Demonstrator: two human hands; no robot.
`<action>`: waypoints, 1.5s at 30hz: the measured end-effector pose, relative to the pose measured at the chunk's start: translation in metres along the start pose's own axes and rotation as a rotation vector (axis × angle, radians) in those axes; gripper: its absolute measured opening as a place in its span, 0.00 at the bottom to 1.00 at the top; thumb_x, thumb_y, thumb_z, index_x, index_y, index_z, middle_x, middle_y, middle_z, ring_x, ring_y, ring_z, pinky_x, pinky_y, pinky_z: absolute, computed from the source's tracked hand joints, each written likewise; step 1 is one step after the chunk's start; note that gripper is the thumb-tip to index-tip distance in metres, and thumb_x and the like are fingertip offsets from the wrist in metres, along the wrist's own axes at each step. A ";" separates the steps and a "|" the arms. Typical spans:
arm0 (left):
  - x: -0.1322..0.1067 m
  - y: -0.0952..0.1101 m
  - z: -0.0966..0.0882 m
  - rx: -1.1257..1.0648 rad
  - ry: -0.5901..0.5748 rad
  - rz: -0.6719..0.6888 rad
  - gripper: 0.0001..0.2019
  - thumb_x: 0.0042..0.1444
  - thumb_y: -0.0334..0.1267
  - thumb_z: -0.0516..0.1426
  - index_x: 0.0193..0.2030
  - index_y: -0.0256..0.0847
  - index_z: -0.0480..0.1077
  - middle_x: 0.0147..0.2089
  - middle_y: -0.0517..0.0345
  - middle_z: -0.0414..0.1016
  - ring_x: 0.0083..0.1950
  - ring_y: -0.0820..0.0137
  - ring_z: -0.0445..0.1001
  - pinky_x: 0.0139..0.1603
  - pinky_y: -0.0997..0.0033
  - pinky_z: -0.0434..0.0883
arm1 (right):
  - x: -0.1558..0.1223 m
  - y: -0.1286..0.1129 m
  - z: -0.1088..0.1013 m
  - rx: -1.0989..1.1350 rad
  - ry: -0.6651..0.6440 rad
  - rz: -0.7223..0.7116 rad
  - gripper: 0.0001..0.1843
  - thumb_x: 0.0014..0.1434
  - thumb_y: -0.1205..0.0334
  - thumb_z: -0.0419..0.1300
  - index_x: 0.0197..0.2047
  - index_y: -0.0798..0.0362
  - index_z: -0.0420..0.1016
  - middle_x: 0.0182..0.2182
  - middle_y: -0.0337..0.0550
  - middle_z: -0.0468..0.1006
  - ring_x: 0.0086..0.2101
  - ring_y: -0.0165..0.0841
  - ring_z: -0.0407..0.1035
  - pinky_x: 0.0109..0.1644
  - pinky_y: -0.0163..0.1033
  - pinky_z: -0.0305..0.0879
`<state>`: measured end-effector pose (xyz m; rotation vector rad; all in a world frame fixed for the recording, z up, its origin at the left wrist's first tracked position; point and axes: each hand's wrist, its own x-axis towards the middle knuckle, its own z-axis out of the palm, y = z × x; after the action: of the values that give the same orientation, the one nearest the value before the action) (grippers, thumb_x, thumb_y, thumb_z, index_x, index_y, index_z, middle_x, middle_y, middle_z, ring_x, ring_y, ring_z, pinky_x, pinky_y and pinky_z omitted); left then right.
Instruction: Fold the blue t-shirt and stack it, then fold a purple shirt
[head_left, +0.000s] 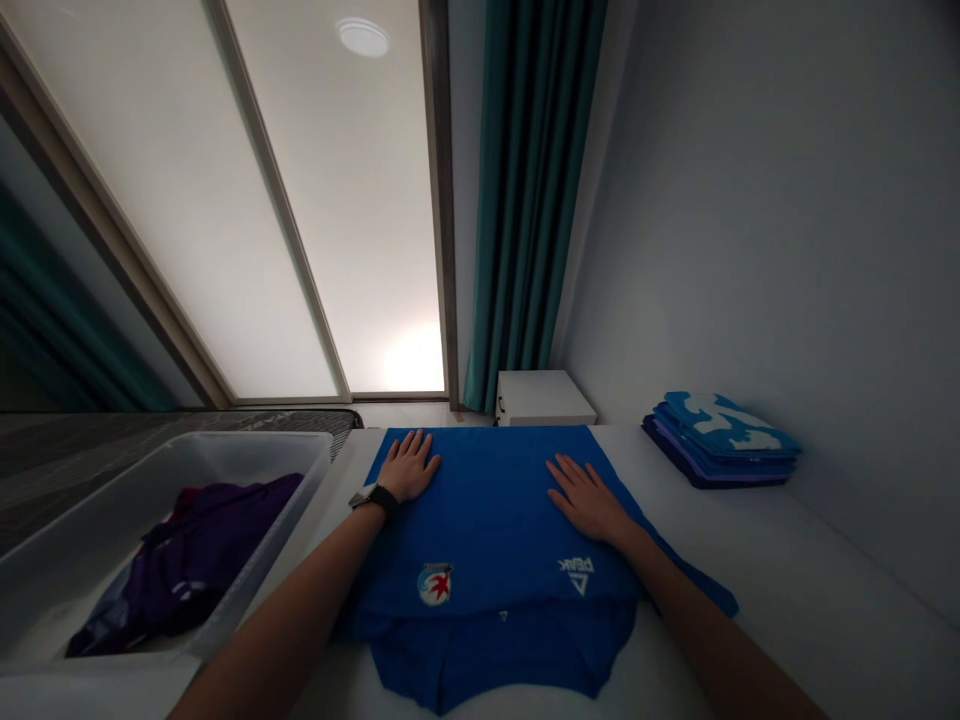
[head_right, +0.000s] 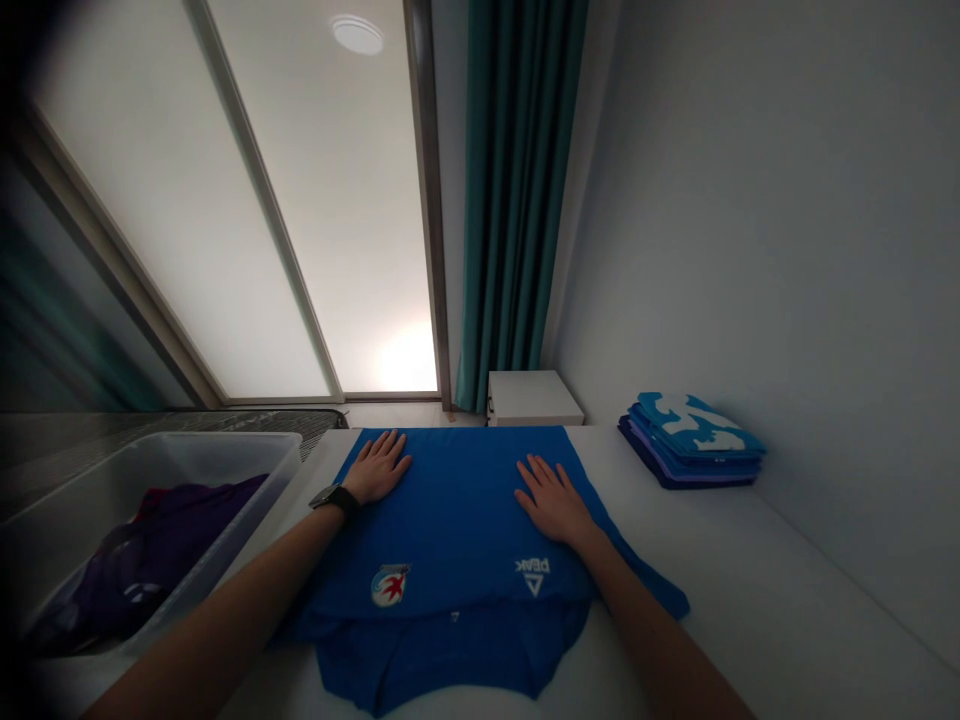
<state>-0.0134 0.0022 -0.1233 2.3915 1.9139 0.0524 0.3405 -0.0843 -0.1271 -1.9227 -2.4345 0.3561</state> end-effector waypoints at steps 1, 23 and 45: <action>-0.003 0.003 -0.001 0.001 -0.004 -0.013 0.34 0.66 0.55 0.35 0.72 0.38 0.47 0.74 0.50 0.42 0.75 0.60 0.39 0.72 0.51 0.41 | -0.001 0.000 0.000 0.001 0.001 0.000 0.41 0.64 0.35 0.27 0.73 0.48 0.37 0.72 0.40 0.36 0.69 0.36 0.30 0.71 0.51 0.25; -0.020 0.020 0.012 -0.035 0.046 0.073 0.34 0.66 0.58 0.36 0.73 0.41 0.47 0.74 0.53 0.44 0.75 0.59 0.40 0.72 0.51 0.41 | 0.029 0.010 -0.006 -0.019 0.005 -0.002 0.39 0.66 0.38 0.28 0.73 0.49 0.39 0.72 0.41 0.38 0.69 0.34 0.31 0.71 0.49 0.26; 0.006 0.035 -0.007 -0.045 0.077 0.133 0.29 0.67 0.51 0.39 0.70 0.41 0.52 0.73 0.52 0.51 0.73 0.62 0.46 0.72 0.53 0.45 | 0.057 -0.053 -0.015 0.057 0.001 0.047 0.38 0.67 0.43 0.30 0.73 0.55 0.42 0.71 0.44 0.41 0.69 0.37 0.33 0.70 0.48 0.29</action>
<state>0.0218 0.0006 -0.1139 2.5180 1.7612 0.1954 0.2782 -0.0384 -0.1093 -1.9596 -2.3546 0.4201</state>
